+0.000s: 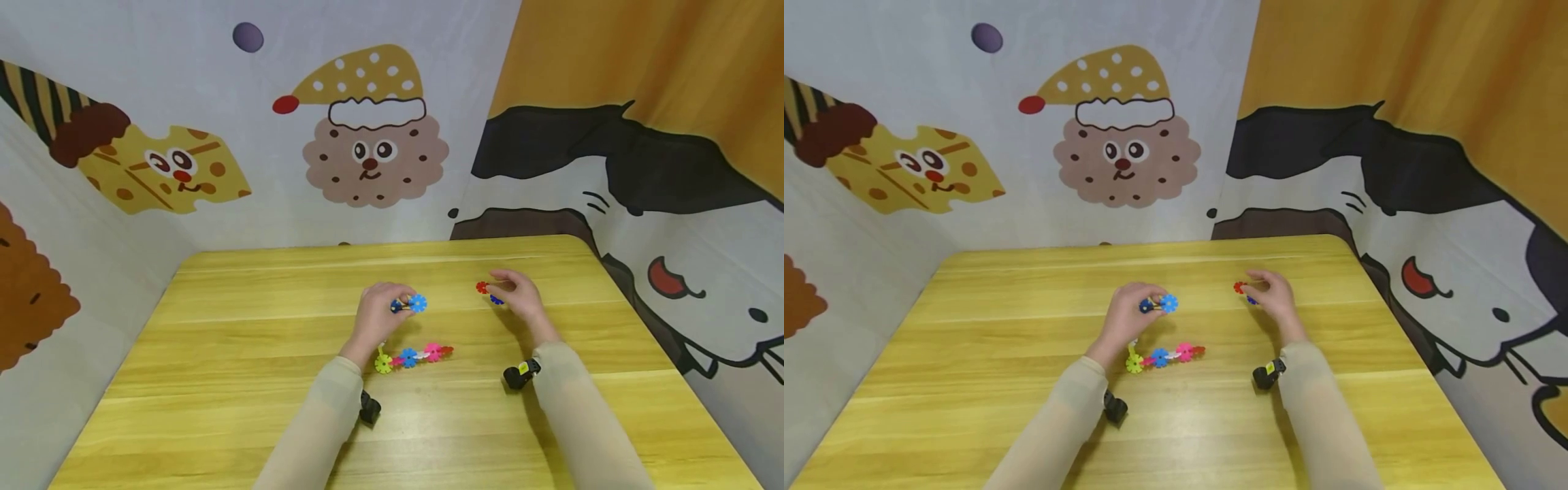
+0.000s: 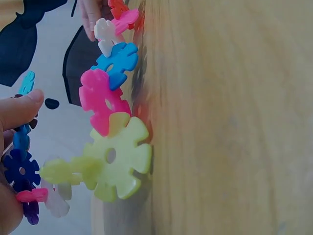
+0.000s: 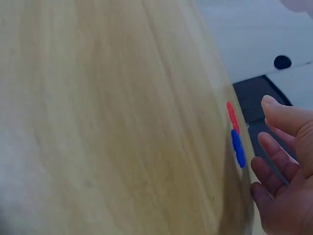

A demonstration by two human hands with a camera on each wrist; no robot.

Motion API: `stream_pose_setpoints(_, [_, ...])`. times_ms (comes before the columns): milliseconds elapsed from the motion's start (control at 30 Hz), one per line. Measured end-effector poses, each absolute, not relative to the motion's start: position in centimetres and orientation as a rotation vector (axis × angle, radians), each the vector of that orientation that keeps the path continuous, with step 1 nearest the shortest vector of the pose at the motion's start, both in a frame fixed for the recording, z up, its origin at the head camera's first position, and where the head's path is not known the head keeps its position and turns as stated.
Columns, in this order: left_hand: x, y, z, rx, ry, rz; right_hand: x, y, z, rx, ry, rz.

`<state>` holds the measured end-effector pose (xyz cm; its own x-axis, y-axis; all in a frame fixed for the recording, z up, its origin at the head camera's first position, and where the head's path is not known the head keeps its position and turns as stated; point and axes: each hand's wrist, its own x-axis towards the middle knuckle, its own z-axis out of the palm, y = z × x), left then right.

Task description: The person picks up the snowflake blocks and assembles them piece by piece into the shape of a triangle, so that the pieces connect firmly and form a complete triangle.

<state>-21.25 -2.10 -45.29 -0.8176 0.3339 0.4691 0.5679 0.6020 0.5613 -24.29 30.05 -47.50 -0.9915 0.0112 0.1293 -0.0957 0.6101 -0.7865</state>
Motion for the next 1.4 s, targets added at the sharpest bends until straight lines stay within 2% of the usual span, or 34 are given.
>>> stream_pose_setpoints(300, [-21.3, -2.2, -45.2, -0.749, -2.513, -1.123, -24.8, 30.3, -48.1, 0.171, -2.809, 1.129])
stream_pose_setpoints(733, [-21.4, -2.2, -45.0, -0.758, -2.528, -1.114, -25.6, 29.6, -48.7, 0.060, -2.889, 0.959])
stream_pose_setpoints(1400, [-21.3, -2.1, -45.0, -0.765, -2.538, -1.084, -25.1, 28.7, -48.9, 0.098, -2.675, 1.300])
